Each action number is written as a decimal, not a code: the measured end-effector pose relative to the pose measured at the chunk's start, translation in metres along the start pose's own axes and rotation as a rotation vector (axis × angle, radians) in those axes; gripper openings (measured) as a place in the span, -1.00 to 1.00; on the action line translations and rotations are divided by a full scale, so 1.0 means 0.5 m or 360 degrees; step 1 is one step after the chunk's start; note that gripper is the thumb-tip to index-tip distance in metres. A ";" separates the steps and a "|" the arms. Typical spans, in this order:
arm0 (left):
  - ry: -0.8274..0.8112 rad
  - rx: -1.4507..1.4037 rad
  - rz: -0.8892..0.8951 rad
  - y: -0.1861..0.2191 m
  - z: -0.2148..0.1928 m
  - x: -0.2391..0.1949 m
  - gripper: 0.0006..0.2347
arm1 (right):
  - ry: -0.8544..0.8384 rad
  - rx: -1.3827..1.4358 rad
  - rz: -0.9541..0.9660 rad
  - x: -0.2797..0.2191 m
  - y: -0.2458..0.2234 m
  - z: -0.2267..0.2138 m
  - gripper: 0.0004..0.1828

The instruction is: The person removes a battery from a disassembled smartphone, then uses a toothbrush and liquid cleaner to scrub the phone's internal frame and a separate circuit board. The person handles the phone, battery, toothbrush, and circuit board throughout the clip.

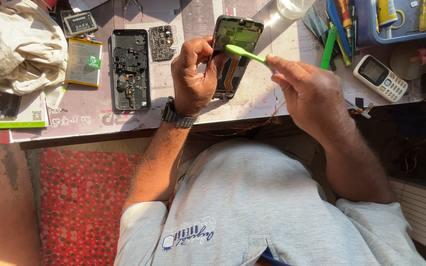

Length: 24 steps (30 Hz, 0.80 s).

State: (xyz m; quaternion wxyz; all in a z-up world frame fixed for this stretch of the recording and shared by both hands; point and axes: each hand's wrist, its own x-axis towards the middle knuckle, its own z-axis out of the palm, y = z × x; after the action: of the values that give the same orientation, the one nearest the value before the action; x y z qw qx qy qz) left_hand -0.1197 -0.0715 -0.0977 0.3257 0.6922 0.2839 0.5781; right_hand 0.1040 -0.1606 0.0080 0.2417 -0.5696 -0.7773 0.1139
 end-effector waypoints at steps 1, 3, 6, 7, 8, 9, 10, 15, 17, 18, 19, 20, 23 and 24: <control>-0.0002 0.0002 0.0001 0.000 -0.001 0.000 -0.76 | 0.0008 -0.0021 -0.0016 0.000 0.001 0.000 -0.71; -0.0016 0.0017 -0.0005 -0.001 -0.003 -0.001 -0.76 | 0.0026 -0.0063 -0.0046 0.001 0.004 0.000 -0.71; -0.0012 -0.0027 -0.0008 -0.003 0.004 0.000 -0.74 | -0.0012 -0.0039 -0.0083 0.001 0.009 0.002 -0.73; 0.0000 -0.0046 -0.0008 -0.003 0.003 0.000 -0.73 | 0.0005 -0.0051 -0.0083 0.002 0.009 0.003 -0.73; -0.0004 -0.0073 -0.0014 -0.003 0.003 -0.001 -0.73 | 0.0023 -0.0063 -0.0082 0.004 0.008 0.004 -0.73; -0.0006 -0.0096 -0.0024 -0.002 0.002 -0.004 -0.73 | 0.0036 -0.0069 -0.0085 0.005 0.007 0.004 -0.73; -0.0007 -0.0118 -0.0035 -0.001 0.000 -0.006 -0.74 | 0.0018 -0.0074 -0.0108 0.005 0.004 0.004 -0.73; -0.0091 -0.0294 -0.0189 -0.010 0.000 0.001 -0.71 | 0.0147 -0.0067 -0.0068 0.008 0.011 -0.010 -0.73; -0.0124 -0.0380 -0.0303 -0.014 -0.002 0.002 -0.71 | 0.0213 -0.0172 -0.0248 0.016 0.020 0.002 -0.76; -0.0133 -0.0404 -0.0359 -0.017 -0.003 0.003 -0.71 | 0.0244 -0.0229 -0.0333 0.019 0.027 0.008 -0.77; -0.0139 -0.0431 -0.0418 -0.019 -0.004 0.003 -0.71 | 0.0247 -0.0257 -0.0331 0.020 0.034 0.012 -0.77; -0.0162 -0.0404 -0.0460 -0.022 -0.003 0.003 -0.71 | 0.0250 -0.0286 -0.0329 0.020 0.043 0.016 -0.77; -0.0217 -0.0318 -0.0568 -0.027 -0.011 -0.002 -0.70 | 0.0199 -0.0359 -0.0418 0.024 0.058 0.040 -0.78; -0.0239 -0.0298 -0.0584 -0.029 -0.012 -0.002 -0.70 | 0.0175 -0.0384 -0.0458 0.025 0.064 0.047 -0.79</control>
State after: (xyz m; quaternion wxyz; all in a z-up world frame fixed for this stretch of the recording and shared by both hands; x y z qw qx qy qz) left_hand -0.1260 -0.0626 -0.1088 0.5085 0.6367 0.3251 0.4799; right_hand 0.1158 -0.1361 -0.0232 0.2276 -0.4828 -0.8443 -0.0470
